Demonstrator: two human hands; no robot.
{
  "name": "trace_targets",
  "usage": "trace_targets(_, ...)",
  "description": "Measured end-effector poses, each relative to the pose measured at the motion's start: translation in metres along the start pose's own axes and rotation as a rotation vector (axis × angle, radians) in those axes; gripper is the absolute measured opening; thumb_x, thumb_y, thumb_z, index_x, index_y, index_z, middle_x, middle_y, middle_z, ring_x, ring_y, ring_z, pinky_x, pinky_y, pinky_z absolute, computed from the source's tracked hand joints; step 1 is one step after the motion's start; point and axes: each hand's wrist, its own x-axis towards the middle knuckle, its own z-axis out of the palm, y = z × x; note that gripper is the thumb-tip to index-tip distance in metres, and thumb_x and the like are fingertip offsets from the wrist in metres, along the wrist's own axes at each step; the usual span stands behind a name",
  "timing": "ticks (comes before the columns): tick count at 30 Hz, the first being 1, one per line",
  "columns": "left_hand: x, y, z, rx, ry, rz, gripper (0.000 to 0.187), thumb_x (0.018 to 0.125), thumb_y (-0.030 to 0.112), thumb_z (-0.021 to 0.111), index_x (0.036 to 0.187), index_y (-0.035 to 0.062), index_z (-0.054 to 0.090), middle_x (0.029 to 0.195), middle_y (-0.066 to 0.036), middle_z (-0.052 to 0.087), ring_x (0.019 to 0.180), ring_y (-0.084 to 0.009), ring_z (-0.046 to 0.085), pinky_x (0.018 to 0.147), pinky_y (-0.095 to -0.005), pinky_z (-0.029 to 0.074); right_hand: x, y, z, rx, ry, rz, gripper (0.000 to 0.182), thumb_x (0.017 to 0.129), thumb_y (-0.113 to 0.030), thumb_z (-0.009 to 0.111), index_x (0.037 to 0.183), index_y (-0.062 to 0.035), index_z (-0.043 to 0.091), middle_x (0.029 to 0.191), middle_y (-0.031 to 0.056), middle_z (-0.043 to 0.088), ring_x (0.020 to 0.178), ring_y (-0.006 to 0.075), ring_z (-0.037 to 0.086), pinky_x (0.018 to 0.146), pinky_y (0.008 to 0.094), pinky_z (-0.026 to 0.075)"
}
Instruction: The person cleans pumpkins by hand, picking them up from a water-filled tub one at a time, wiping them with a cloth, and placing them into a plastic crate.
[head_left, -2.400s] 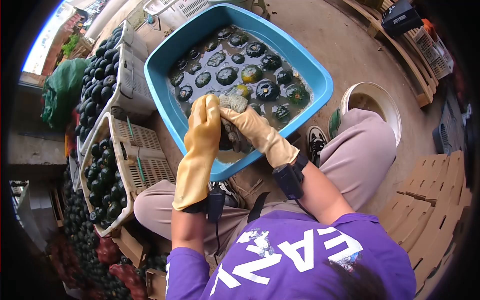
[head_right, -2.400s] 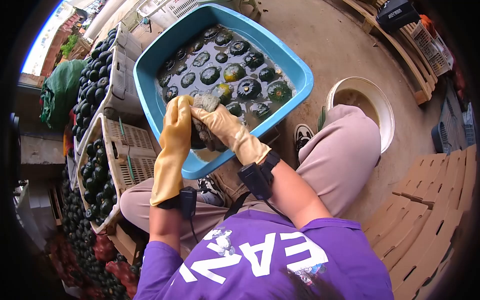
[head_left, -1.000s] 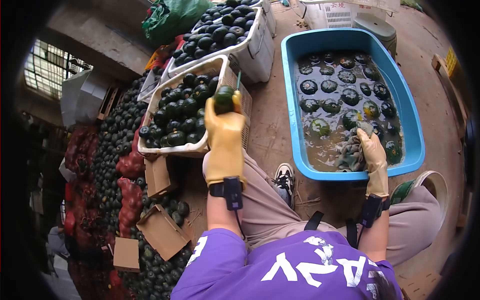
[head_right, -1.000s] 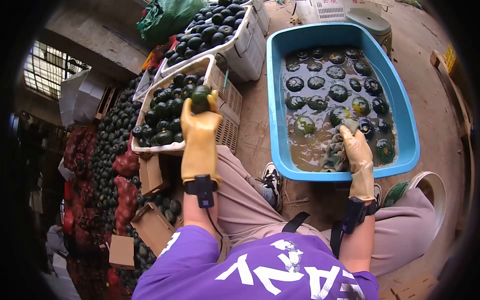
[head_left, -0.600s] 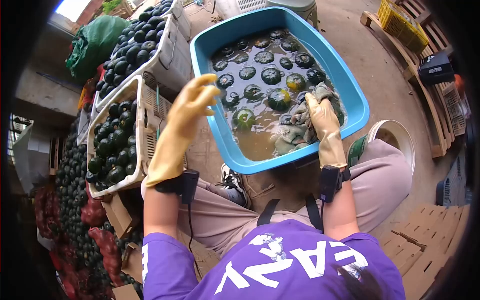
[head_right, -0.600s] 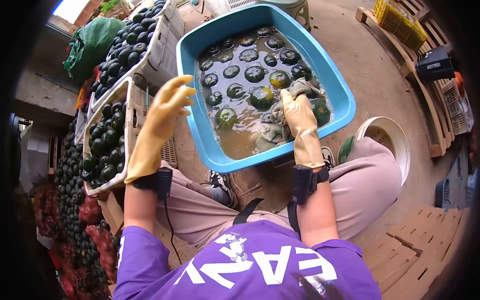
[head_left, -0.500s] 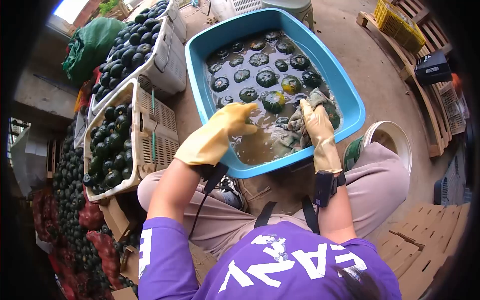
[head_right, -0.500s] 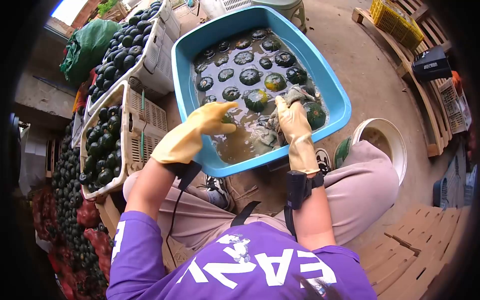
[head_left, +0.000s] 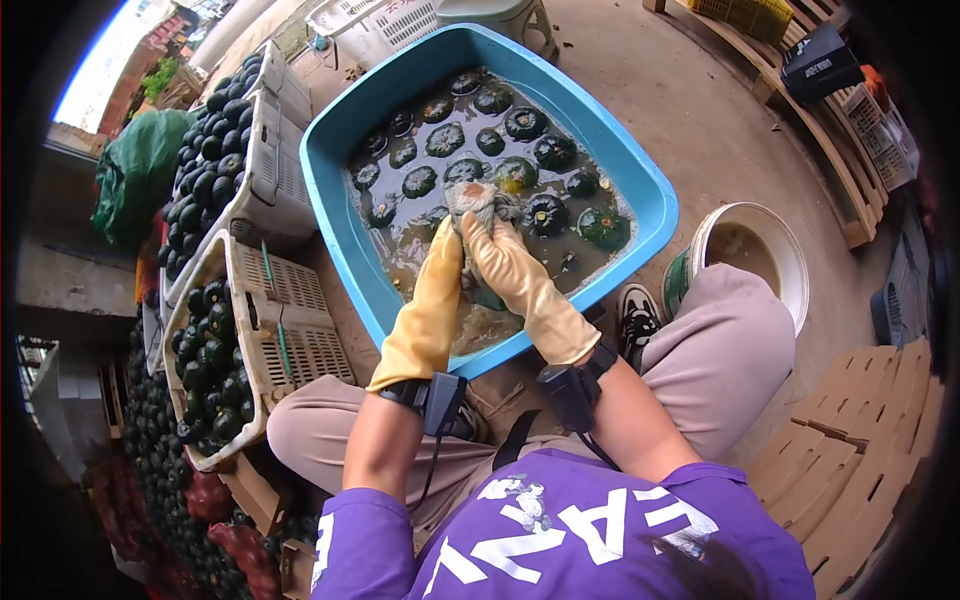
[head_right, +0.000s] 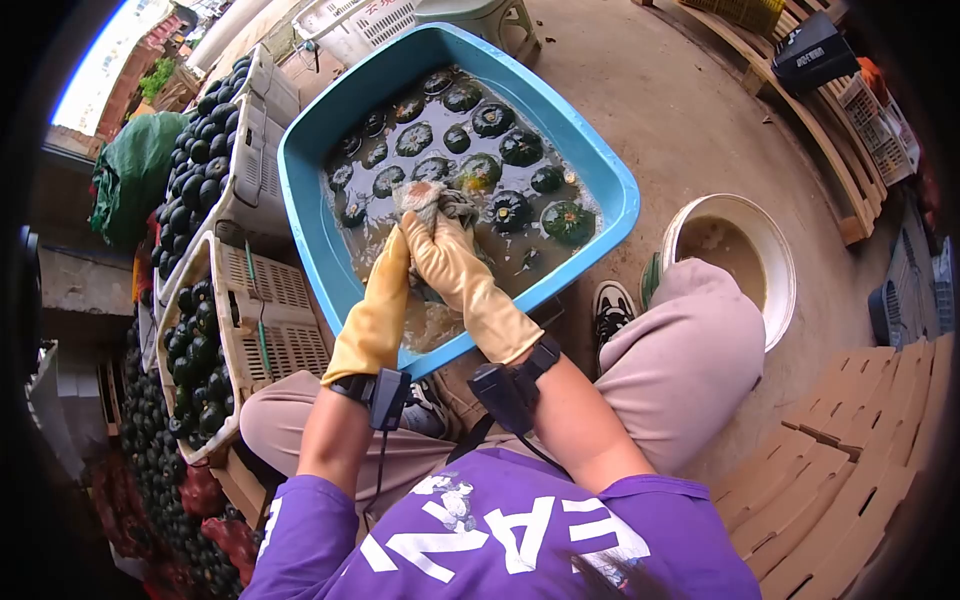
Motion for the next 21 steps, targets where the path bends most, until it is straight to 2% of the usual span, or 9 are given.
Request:
trace_targets(3, -0.009, 0.003, 0.022, 0.219, -0.058, 0.270, 0.041, 0.094, 0.016, 0.065, 0.132, 0.0034, 0.056, 0.126, -0.007, 0.059, 0.107, -0.0150, 0.058, 0.096, -0.0291, 0.046, 0.009, -0.026, -0.022, 0.763, 0.038, 0.559, 0.029, 0.104, -0.025, 0.051, 0.112, -0.0027, 0.069, 0.097, 0.0067, 0.071, 0.078, 0.0145, 0.066, 0.073, 0.0290, 0.055)
trace_targets(4, -0.027, 0.020, 0.033, 0.333, 0.043, 0.242, 0.035, 0.086, -0.011, 0.063, 0.115, 0.0071, 0.070, 0.133, -0.018, 0.056, 0.123, -0.0345, 0.058, 0.104, -0.0339, 0.048, 0.000, -0.022, -0.025, 0.560, -0.093, 0.402, 0.030, 0.105, -0.025, 0.048, 0.116, -0.0044, 0.068, 0.101, 0.0078, 0.071, 0.082, 0.0159, 0.067, 0.075, 0.0302, 0.057)
trace_targets(6, -0.037, 0.027, 0.036, 0.275, 0.097, 0.324, 0.042, 0.088, 0.003, 0.067, 0.129, 0.0083, 0.060, 0.132, -0.013, 0.054, 0.119, -0.0245, 0.056, 0.102, -0.0319, 0.046, -0.010, -0.020, -0.016, 0.692, -0.215, 0.297, 0.029, 0.106, -0.022, 0.045, 0.120, -0.0088, 0.067, 0.106, 0.0091, 0.071, 0.084, 0.0193, 0.068, 0.076, 0.0349, 0.058)
trace_targets(7, -0.033, 0.026, 0.033, 0.386, 0.159, 0.429, 0.057, 0.089, 0.015, 0.071, 0.141, 0.0045, 0.050, 0.126, -0.008, 0.057, 0.114, -0.0156, 0.055, 0.100, -0.0293, 0.045, -0.008, -0.023, 0.002, 0.961, 0.239, 0.705, 0.029, 0.104, -0.021, 0.049, 0.124, -0.0073, 0.066, 0.107, 0.0108, 0.071, 0.091, 0.0219, 0.068, 0.083, 0.0366, 0.057)
trace_targets(8, -0.024, 0.016, 0.025, 0.010, 0.200, 0.176, 0.068, 0.089, 0.017, 0.070, 0.150, 0.0060, 0.042, 0.130, -0.010, 0.054, 0.119, -0.0174, 0.053, 0.103, -0.0310, 0.043, -0.013, -0.023, 0.001, 0.961, 0.236, 0.700, 0.029, 0.104, -0.021, 0.049, 0.124, -0.0073, 0.066, 0.107, 0.0108, 0.071, 0.091, 0.0219, 0.068, 0.083, 0.0366, 0.057)
trace_targets(10, -0.033, 0.012, 0.004, 0.556, 0.148, 0.165, 0.082, 0.084, 0.021, 0.071, 0.156, 0.0102, 0.033, 0.137, -0.021, 0.053, 0.127, -0.0322, 0.053, 0.108, -0.0392, 0.042, -0.033, -0.016, 0.002, -0.214, -0.043, 0.358, 0.040, 0.100, -0.032, 0.054, 0.125, -0.0024, 0.065, 0.116, 0.0144, 0.070, 0.110, 0.0235, 0.066, 0.093, 0.0331, 0.053)
trace_targets(13, -0.049, 0.035, 0.016, 0.987, -0.009, 0.150, 0.091, 0.080, 0.025, 0.071, 0.160, 0.0157, 0.028, 0.138, -0.025, 0.054, 0.131, -0.0380, 0.052, 0.111, -0.0420, 0.040, -0.015, 0.014, -0.017, -0.314, -0.105, 0.398, 0.037, 0.103, -0.031, 0.051, 0.117, -0.0024, 0.069, 0.109, 0.0106, 0.073, 0.098, 0.0217, 0.070, 0.085, 0.0341, 0.054)
trace_targets(18, -0.070, 0.064, 0.051, 0.189, 0.155, 0.191, 0.088, 0.086, 0.027, 0.070, 0.161, 0.0151, 0.026, 0.134, -0.014, 0.052, 0.116, -0.0240, 0.055, 0.104, -0.0348, 0.043, -0.007, 0.004, 0.000, 1.162, -0.476, 0.550, 0.049, 0.105, -0.047, 0.048, 0.116, -0.0035, 0.066, 0.098, 0.0122, 0.073, 0.079, 0.0232, 0.069, 0.075, 0.0348, 0.059)
trace_targets(21, -0.048, 0.024, 0.042, 0.433, 0.412, 0.522, 0.094, 0.086, 0.042, 0.077, 0.157, 0.0038, 0.029, 0.136, -0.019, 0.054, 0.116, -0.0280, 0.058, 0.100, -0.0385, 0.048, -0.022, -0.005, 0.014, 0.967, 0.103, 0.604, 0.036, 0.100, -0.037, 0.064, 0.119, -0.0070, 0.068, 0.105, 0.0090, 0.073, 0.084, 0.0220, 0.069, 0.077, 0.0330, 0.059)
